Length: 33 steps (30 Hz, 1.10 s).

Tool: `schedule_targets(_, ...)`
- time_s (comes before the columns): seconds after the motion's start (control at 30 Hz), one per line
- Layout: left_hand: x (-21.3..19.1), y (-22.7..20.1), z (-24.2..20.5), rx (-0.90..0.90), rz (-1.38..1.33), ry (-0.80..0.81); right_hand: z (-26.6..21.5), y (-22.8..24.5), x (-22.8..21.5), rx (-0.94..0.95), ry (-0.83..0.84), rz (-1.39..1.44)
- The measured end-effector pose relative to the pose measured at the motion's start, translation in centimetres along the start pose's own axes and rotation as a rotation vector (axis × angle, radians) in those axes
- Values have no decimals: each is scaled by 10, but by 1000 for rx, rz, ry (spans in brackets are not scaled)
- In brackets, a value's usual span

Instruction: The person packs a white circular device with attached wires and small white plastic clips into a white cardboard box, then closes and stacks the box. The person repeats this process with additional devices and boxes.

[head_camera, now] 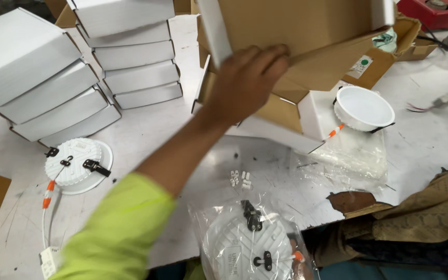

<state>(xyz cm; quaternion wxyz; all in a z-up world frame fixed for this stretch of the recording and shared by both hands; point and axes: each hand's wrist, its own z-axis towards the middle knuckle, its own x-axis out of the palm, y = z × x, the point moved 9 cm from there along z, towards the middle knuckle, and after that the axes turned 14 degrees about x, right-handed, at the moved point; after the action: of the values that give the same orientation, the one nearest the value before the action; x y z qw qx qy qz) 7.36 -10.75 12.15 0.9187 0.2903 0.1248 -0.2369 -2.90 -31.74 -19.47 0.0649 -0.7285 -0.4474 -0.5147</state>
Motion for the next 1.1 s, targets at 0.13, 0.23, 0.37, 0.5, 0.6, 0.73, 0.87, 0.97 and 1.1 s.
schedule_targets(0.13, -94, -7, -48, -148, -80, 242, -6, -2, 6, -38, 19, -28)
schedule_targets(0.23, -156, -41, -134, -345, -66, 566, -12, -10, 13, -70, 58, -74)
schedule_targets(0.37, -193, -107, -236, -496, -215, 724, -13, -35, 52, -87, 195, -196)
schedule_targets(0.5, -216, -155, -283, -521, -216, 671, -26, -73, 130, -162, 511, -360)
schedule_targets(0.6, -214, -172, -307, -589, -259, 864, 12, -110, 179, -110, 550, -399)
schedule_targets(0.73, -244, -177, -284, -624, -198, 582, 129, -197, 186, 551, 298, -212)
schedule_targets(0.87, -277, -176, -277, -679, -75, 403, 193, -192, 174, -69, 127, -1523)
schedule_targets(0.97, -286, -170, -286, -811, -71, 370, 198, -192, 141, 267, 73, -706)
schedule_targets(1.1, -282, -164, -293, -881, -73, 397, 154, -141, 161, 19, 328, -847)
